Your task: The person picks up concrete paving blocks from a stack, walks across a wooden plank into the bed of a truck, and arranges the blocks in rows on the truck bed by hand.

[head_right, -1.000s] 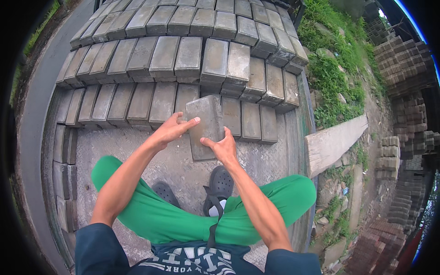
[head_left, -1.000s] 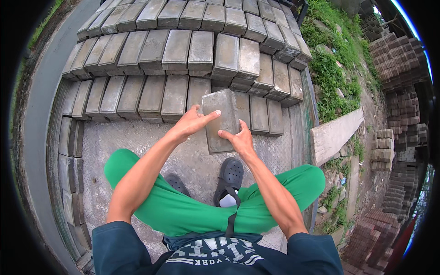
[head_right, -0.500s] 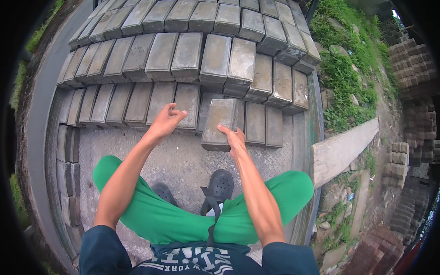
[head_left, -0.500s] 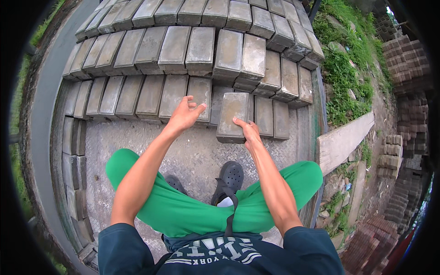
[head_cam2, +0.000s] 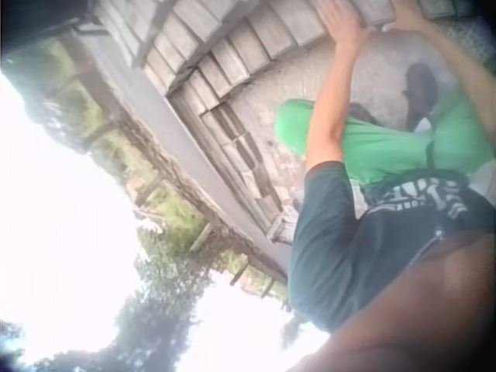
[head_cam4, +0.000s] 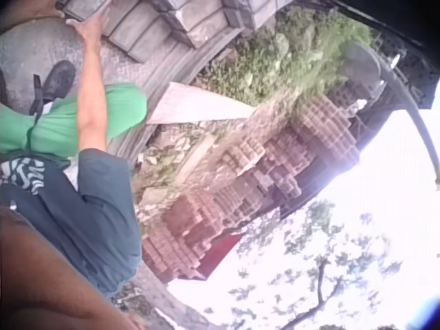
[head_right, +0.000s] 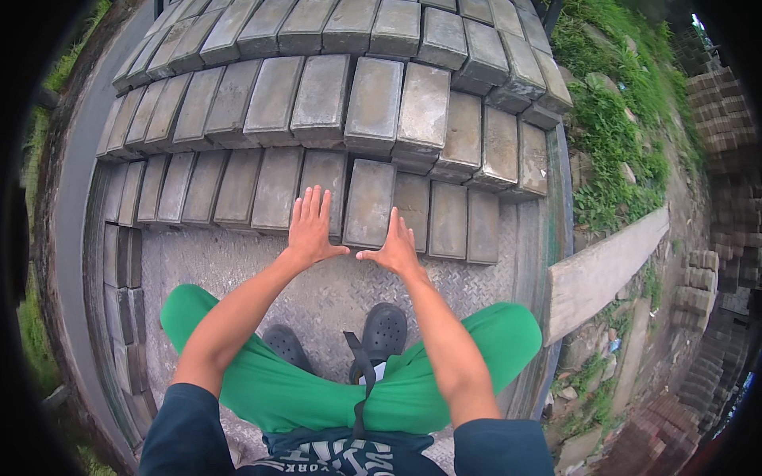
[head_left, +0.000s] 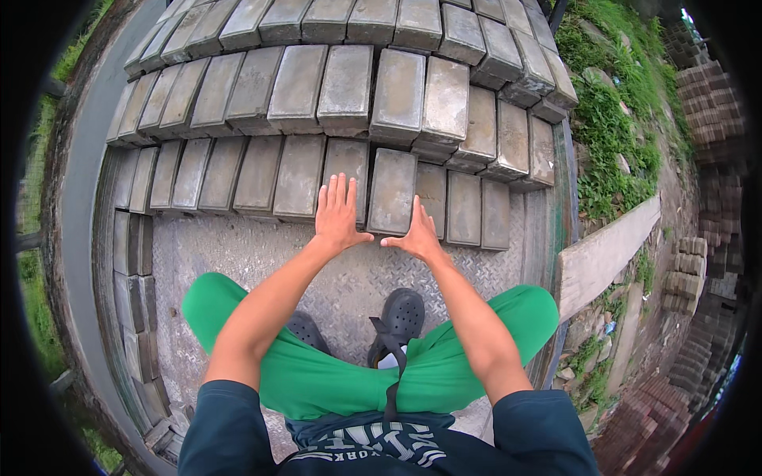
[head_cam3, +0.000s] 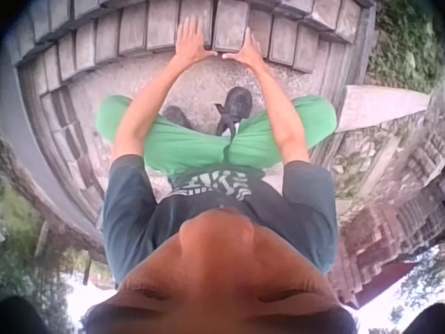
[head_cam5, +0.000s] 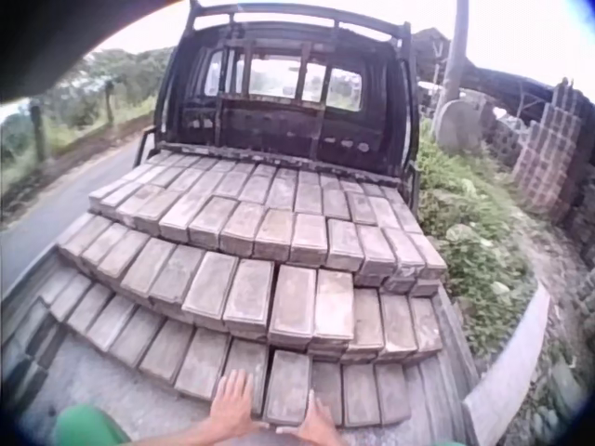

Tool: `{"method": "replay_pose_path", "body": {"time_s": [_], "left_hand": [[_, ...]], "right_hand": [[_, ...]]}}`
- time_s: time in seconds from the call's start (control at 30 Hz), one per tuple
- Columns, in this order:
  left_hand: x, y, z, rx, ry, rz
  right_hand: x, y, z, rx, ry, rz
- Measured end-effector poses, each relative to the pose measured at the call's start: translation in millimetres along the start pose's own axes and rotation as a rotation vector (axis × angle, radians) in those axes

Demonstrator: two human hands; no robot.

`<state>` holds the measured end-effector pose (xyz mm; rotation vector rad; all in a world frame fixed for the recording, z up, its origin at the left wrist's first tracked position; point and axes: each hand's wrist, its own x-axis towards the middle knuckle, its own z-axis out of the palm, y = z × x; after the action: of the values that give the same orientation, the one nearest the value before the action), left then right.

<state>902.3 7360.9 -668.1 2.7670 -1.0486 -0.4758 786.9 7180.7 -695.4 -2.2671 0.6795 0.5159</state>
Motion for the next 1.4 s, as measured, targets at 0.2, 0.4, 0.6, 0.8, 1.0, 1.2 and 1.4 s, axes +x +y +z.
{"method": "replay_pose_path", "body": {"time_s": [0.2,0.4,0.6,0.8,1.0,1.2,1.4], "left_hand": [[9,-36,6,0.160,-0.085,-0.077],[10,-59,20,0.101,0.019,0.080],[14,-67,30,0.067,0.098,0.142],[17,-69,23,0.071,0.142,0.176],[6,-75,3,0.082,-0.013,0.135],[-7,-96,-9,0.050,0.069,-0.105],[-15,-122,-10,0.111,0.031,-0.120]], "right_hand": [[11,-1,4,0.048,0.027,-0.008],[21,10,3,0.140,0.031,-0.159],[33,6,0,0.009,-0.045,-0.113],[34,-1,-6,-0.257,0.085,-0.145],[28,-20,-5,-0.218,-0.040,-0.063],[41,-18,3,0.551,0.095,0.221],[32,-27,21,0.136,0.102,-0.140]]}}
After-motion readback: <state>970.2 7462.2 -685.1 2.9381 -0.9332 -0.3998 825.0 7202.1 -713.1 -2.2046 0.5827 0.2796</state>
